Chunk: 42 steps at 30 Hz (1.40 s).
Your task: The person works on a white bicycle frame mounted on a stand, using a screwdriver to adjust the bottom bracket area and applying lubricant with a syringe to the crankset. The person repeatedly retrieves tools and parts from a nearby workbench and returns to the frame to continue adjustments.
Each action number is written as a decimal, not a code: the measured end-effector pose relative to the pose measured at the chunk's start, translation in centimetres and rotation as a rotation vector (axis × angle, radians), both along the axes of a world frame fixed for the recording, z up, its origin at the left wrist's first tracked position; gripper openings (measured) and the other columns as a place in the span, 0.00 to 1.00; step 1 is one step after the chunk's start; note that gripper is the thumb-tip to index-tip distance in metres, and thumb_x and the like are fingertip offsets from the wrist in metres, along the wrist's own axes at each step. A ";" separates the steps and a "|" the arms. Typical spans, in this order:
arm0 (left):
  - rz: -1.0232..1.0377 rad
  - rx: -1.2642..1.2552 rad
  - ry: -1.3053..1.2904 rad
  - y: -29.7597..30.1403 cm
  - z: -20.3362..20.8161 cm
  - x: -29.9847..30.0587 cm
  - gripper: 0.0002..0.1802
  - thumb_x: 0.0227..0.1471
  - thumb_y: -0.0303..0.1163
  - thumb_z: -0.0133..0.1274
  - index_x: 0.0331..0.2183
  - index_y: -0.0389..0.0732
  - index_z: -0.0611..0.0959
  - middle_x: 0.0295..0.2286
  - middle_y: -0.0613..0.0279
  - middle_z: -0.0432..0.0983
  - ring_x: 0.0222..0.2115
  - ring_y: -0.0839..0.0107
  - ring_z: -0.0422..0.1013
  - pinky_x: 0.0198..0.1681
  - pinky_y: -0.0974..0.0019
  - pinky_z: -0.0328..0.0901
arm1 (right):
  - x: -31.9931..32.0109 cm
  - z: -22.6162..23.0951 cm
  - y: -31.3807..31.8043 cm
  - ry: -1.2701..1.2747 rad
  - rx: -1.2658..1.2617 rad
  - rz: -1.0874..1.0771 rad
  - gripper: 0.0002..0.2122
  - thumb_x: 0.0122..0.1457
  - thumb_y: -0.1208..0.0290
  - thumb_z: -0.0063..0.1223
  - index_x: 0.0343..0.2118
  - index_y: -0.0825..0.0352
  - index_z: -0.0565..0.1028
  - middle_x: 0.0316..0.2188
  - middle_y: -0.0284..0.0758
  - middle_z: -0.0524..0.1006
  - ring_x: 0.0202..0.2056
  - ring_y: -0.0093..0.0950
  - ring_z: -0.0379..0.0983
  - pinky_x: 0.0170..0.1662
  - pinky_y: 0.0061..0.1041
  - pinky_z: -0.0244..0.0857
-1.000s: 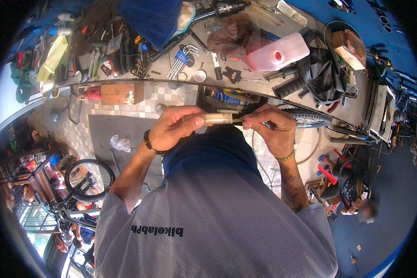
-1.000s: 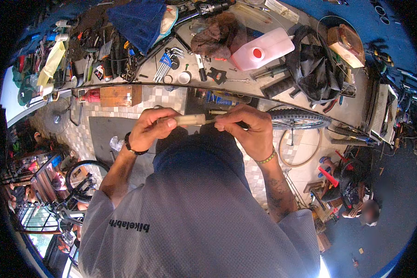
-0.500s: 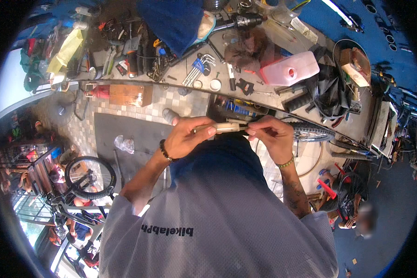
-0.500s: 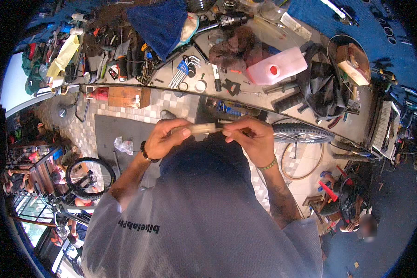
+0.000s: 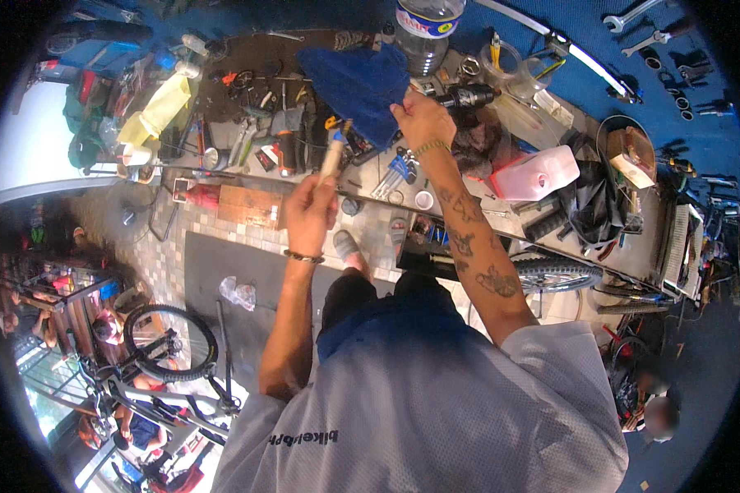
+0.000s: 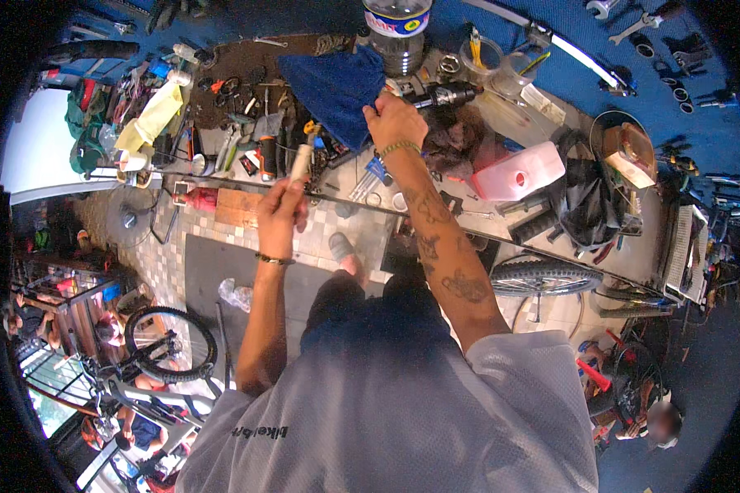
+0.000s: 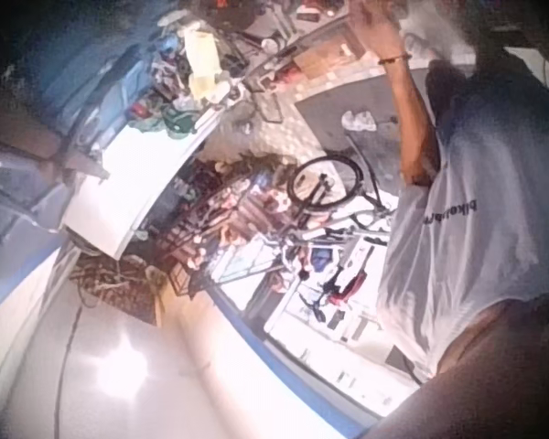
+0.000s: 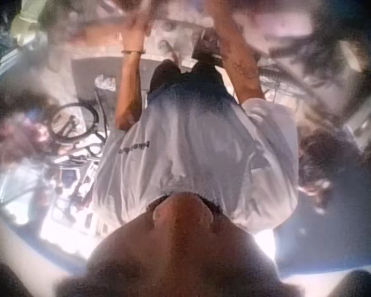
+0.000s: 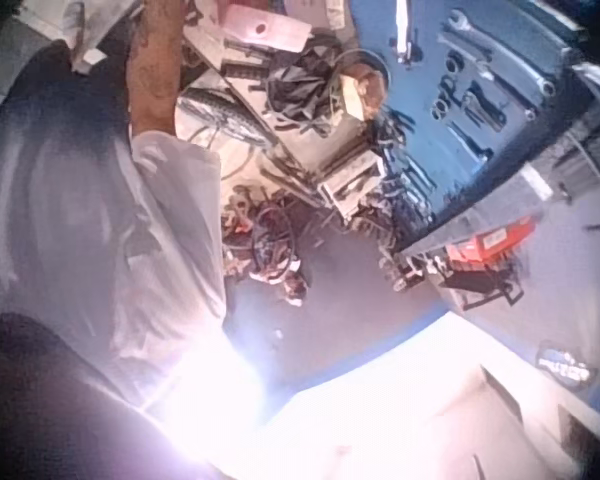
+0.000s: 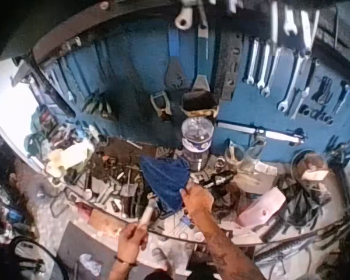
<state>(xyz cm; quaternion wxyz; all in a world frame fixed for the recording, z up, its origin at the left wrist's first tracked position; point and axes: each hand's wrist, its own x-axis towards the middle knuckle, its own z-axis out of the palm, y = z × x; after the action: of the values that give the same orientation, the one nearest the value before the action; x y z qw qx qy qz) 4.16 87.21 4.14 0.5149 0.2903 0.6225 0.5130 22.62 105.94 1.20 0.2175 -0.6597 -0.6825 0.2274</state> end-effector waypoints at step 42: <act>0.109 0.447 0.073 0.9 8.7 20.5 0.16 0.59 0.22 0.66 0.47 0.36 0.80 0.37 0.62 0.83 0.35 0.78 0.79 0.35 0.70 0.80 | 31.8 5.0 -4.8 0.174 -0.031 0.603 0.41 0.43 0.63 0.82 0.60 0.64 0.68 0.56 0.45 0.79 0.58 0.45 0.77 0.62 0.39 0.70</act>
<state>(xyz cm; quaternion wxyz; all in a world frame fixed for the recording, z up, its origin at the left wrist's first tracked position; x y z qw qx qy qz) 24.66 88.06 12.87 0.3865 0.3814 0.5265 0.6542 54.38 101.13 6.21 0.1877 -0.4089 -0.8227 0.3475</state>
